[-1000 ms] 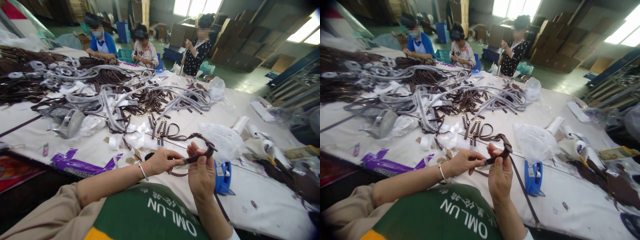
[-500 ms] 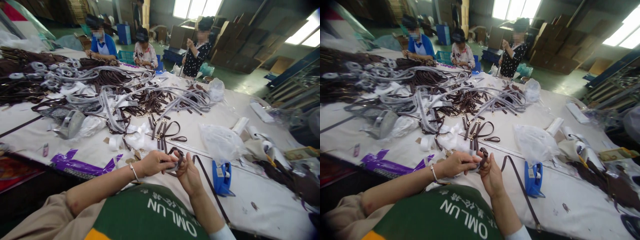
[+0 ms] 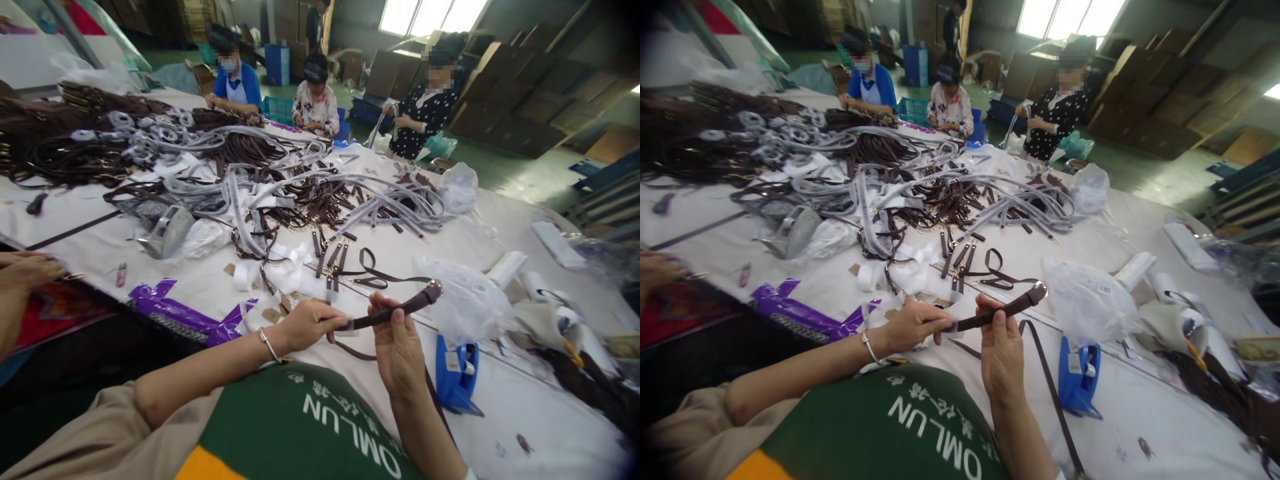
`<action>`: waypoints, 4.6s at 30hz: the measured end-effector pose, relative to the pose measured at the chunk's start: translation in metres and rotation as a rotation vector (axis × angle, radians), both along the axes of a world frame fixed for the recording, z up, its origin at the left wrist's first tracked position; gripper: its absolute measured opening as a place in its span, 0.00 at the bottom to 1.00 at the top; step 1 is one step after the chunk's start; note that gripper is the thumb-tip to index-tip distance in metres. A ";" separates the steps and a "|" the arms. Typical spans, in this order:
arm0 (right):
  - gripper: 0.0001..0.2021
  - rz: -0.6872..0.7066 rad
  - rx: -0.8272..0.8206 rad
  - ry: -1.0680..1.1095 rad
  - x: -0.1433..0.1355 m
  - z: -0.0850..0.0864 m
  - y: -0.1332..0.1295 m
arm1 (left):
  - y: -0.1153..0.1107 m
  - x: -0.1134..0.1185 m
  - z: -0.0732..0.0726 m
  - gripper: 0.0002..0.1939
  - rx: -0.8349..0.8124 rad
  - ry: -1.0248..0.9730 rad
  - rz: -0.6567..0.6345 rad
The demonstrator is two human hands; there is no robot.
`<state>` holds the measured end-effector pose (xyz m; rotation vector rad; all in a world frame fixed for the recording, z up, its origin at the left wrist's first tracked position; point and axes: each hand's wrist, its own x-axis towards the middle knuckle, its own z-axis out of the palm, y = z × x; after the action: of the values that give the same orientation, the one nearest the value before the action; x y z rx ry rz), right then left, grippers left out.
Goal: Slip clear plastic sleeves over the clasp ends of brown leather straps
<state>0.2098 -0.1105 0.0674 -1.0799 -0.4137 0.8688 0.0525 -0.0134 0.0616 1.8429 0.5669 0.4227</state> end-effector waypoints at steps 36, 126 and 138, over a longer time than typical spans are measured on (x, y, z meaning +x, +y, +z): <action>0.16 0.239 -0.124 -0.240 -0.015 -0.023 -0.016 | -0.009 0.018 0.003 0.19 -0.114 -0.013 -0.036; 0.08 0.042 -0.255 -1.055 0.026 -0.044 -0.058 | -0.033 0.064 -0.012 0.08 -0.408 0.168 0.017; 0.11 0.116 -0.321 -0.737 0.027 -0.034 -0.050 | -0.036 0.064 -0.014 0.08 -0.527 0.170 0.098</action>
<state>0.2372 -0.1601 0.0334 -1.6838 -0.9787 0.6224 0.1161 -0.0493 0.0475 1.3539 0.8018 0.1574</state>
